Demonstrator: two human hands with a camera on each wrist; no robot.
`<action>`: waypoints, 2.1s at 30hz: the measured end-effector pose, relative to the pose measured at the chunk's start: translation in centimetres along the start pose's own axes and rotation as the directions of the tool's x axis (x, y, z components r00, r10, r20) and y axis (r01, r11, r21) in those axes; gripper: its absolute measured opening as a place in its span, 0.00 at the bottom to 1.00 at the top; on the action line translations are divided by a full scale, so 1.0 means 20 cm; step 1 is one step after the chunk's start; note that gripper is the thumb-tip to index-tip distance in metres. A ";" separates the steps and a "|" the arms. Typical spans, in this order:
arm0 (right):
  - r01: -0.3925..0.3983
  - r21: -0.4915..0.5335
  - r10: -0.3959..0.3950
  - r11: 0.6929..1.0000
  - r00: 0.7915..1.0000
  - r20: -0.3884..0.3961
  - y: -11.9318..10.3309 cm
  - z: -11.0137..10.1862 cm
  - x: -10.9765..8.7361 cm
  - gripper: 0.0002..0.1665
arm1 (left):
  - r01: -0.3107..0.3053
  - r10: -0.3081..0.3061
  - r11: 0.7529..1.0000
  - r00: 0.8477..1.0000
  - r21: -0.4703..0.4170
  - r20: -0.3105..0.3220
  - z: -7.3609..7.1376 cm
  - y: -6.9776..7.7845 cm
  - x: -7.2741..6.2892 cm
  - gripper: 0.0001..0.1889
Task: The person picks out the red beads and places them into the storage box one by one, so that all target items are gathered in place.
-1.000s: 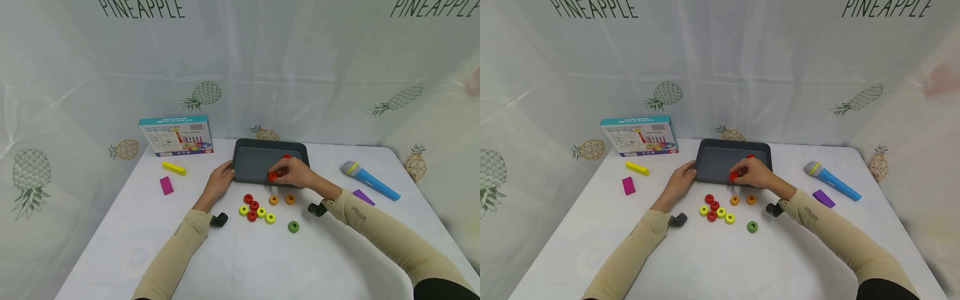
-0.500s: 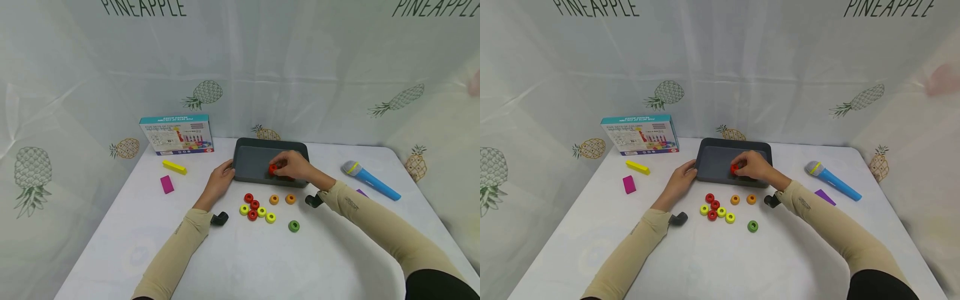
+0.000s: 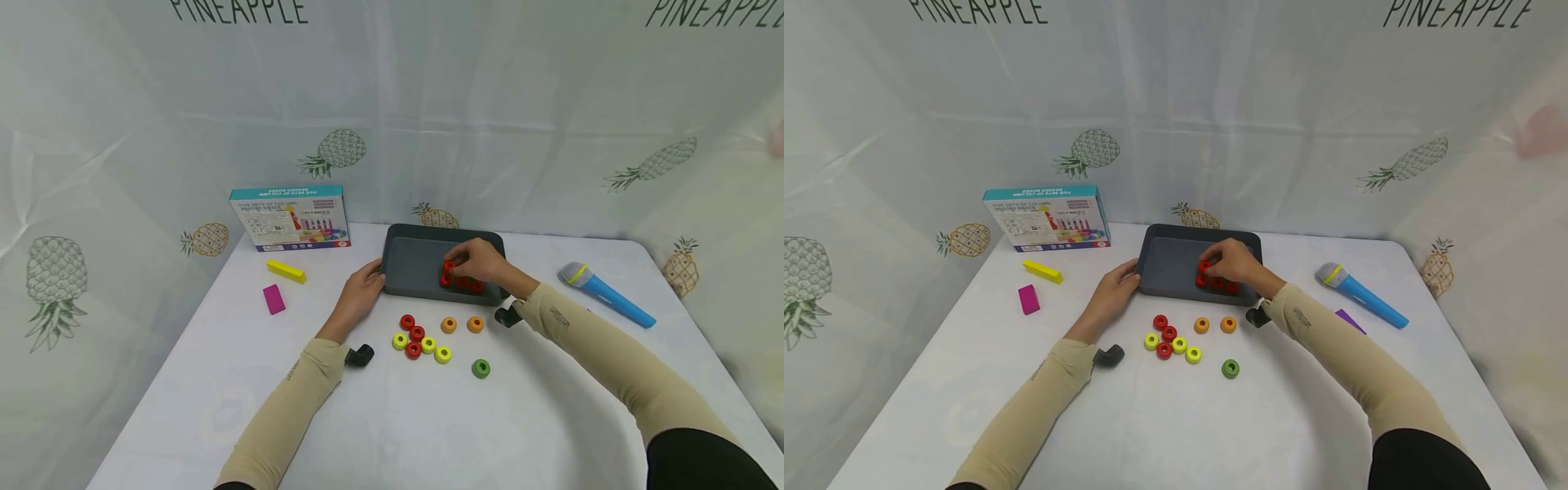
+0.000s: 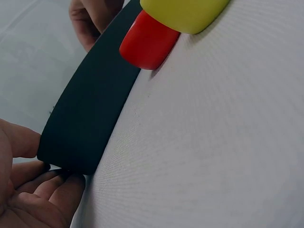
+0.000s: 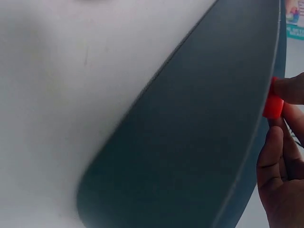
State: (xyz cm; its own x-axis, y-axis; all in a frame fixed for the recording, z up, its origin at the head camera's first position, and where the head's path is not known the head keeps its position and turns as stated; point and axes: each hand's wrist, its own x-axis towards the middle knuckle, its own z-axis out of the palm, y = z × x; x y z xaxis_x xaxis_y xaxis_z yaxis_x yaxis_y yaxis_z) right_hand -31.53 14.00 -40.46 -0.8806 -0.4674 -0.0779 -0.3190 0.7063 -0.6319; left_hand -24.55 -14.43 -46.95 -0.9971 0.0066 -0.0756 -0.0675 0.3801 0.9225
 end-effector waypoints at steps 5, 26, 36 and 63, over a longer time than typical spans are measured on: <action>-0.007 -0.025 0.007 1.000 1.000 -0.011 0.02 0.01 0.04 0.19 | -0.002 0.002 1.000 1.000 -0.001 -0.001 0.00 0.00 0.00 0.26; -0.006 -0.081 0.004 0.997 1.000 -0.016 0.06 0.04 0.08 0.19 | -0.017 0.018 1.000 1.000 0.016 -0.012 0.00 -0.01 0.00 0.26; -0.013 -0.060 0.012 0.998 1.000 -0.025 0.05 0.02 0.07 0.21 | -0.014 0.014 1.000 1.000 0.018 -0.016 0.00 0.00 0.00 0.26; 0.158 -0.002 -0.157 0.988 0.986 -0.055 -0.17 0.05 -0.13 0.20 | -0.001 0.002 1.000 1.000 0.024 -0.012 0.00 -0.02 0.00 0.26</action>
State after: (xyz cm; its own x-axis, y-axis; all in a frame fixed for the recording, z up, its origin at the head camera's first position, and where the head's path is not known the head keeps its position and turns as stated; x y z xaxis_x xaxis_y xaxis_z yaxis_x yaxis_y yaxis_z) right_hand -27.71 12.30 -38.93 -0.8373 -0.5428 0.0652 -0.4545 0.6249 -0.6348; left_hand -24.50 -14.67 -47.31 -0.9976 -0.0034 -0.0697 -0.0651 0.4026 0.9131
